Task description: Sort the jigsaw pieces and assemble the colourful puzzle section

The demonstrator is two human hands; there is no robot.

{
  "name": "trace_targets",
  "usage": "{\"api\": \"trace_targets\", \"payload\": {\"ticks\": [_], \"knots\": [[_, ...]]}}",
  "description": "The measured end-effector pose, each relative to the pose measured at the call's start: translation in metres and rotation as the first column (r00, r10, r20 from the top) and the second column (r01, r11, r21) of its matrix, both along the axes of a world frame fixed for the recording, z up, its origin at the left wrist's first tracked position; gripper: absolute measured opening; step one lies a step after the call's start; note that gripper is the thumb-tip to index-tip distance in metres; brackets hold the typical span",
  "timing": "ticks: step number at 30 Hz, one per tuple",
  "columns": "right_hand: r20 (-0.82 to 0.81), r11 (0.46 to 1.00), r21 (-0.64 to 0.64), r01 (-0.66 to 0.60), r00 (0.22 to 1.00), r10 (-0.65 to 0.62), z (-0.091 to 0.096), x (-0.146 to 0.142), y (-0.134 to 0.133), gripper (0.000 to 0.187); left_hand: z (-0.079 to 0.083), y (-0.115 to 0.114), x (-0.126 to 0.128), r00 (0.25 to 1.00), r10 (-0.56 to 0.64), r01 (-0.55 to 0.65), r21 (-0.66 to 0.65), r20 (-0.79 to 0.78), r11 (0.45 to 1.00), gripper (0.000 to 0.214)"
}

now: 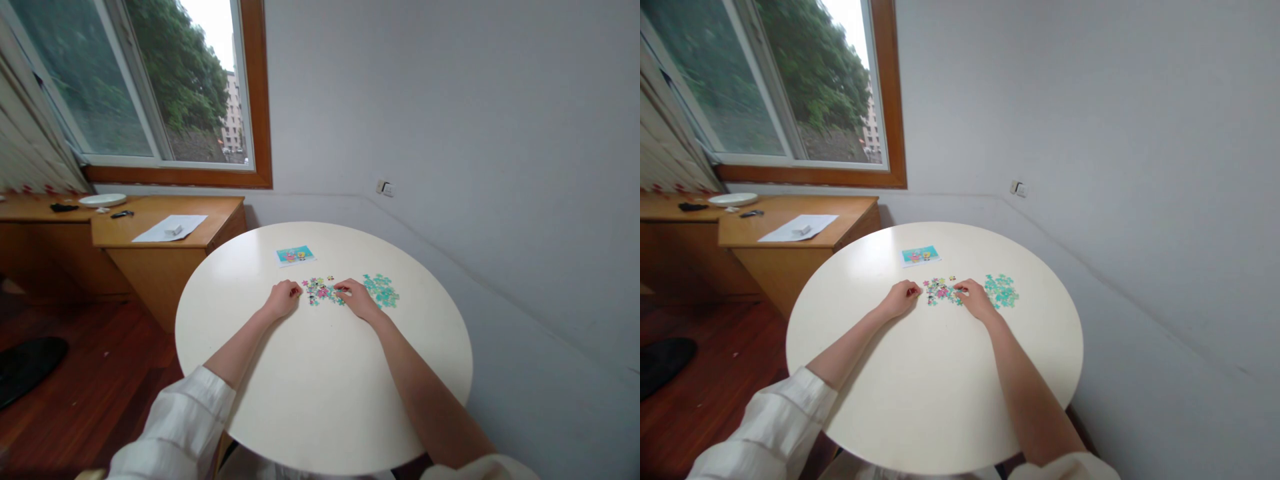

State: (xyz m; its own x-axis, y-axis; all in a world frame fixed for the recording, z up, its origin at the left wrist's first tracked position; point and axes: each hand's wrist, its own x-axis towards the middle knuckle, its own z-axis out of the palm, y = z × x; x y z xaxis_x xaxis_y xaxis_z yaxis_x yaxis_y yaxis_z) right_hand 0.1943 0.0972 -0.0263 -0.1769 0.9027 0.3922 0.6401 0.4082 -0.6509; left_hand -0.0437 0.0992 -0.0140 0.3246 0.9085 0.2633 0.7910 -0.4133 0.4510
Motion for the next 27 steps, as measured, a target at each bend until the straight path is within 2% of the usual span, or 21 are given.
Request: {"api": "trace_targets", "payload": {"ticks": [8, 18, 23, 27], "knots": [[-0.034, 0.997, 0.057, 0.045, 0.998, -0.043, -0.003, 0.0, 0.003, 0.025, 0.003, -0.001, -0.002, 0.998, 0.063, -0.063, 0.004, 0.025, 0.998, 0.021], [-0.096, 0.994, 0.061, 0.087, 0.992, -0.081, -0.006, 0.0, 0.007, 0.033, 0.001, 0.001, -0.003, 0.997, 0.057, -0.056, -0.014, 0.058, 0.998, 0.02], [0.07, 0.983, 0.148, 0.11, 0.99, -0.121, -0.004, -0.003, 0.002, 0.029, 0.002, 0.0, -0.002, 0.997, 0.061, -0.061, -0.014, 0.05, 0.998, 0.022], [0.246, 0.995, 0.078, 0.057, 0.966, -0.075, -0.004, -0.009, -0.003, 0.031, 0.002, 0.0, -0.002, 0.997, 0.055, -0.054, -0.01, 0.047, 0.998, 0.022]]}}
